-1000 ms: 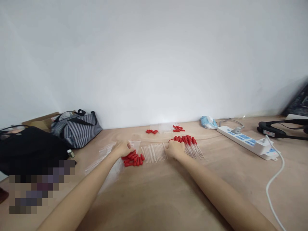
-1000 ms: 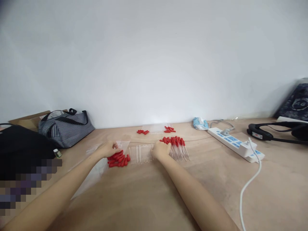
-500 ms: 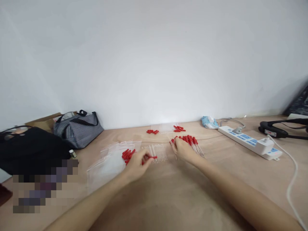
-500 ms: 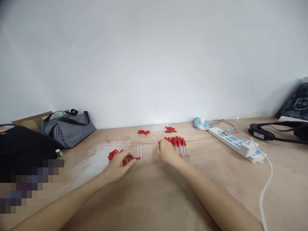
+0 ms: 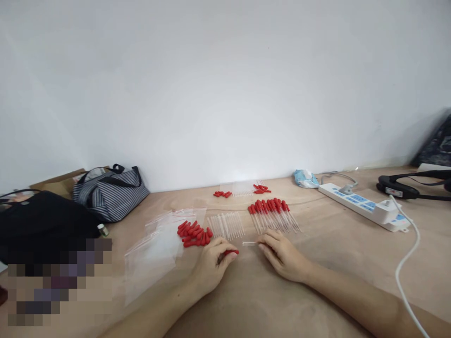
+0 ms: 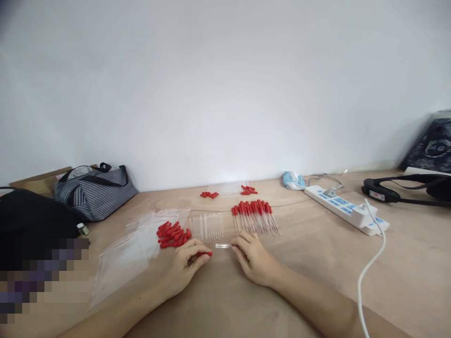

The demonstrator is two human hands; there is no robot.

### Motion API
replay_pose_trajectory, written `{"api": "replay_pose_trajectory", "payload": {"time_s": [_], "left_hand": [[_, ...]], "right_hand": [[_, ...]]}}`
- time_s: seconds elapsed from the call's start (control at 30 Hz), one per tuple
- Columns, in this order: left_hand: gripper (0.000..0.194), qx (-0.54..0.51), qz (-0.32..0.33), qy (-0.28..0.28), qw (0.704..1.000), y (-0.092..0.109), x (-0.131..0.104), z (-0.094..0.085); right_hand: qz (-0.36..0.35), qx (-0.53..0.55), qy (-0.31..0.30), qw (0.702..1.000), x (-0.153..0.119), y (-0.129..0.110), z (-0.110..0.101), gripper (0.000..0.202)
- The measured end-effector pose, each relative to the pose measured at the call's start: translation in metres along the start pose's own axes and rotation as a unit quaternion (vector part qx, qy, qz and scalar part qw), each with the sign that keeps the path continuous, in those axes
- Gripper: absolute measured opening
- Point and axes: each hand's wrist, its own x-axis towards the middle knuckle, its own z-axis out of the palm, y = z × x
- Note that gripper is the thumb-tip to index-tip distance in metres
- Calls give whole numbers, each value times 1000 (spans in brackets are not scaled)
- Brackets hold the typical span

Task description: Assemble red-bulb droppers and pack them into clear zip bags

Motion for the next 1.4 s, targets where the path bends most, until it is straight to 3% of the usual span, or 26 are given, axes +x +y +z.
{"api": "replay_pose_trajectory", "payload": {"time_s": [0.3, 0.57, 0.73, 1.0, 1.4], "left_hand": [[16, -57, -11, -1, 998, 6, -2, -2], [18, -110, -46, -45, 992, 0, -2, 4], [16, -25, 1, -23, 999, 6, -5, 1], [16, 32, 102, -51, 993, 10, -10, 1], [17, 41, 128, -69, 989, 9, -10, 2]], "right_hand": [[-7, -7, -9, 1000, 2, -12, 4, 18], [-48, -26, -32, 998, 1, -14, 2, 19], [-78, -72, -36, 994, 3, -14, -1, 21], [-106, -96, -40, 989, -1, -15, 0, 25], [-81, -68, -59, 993, 2, -22, 5, 25]]}}
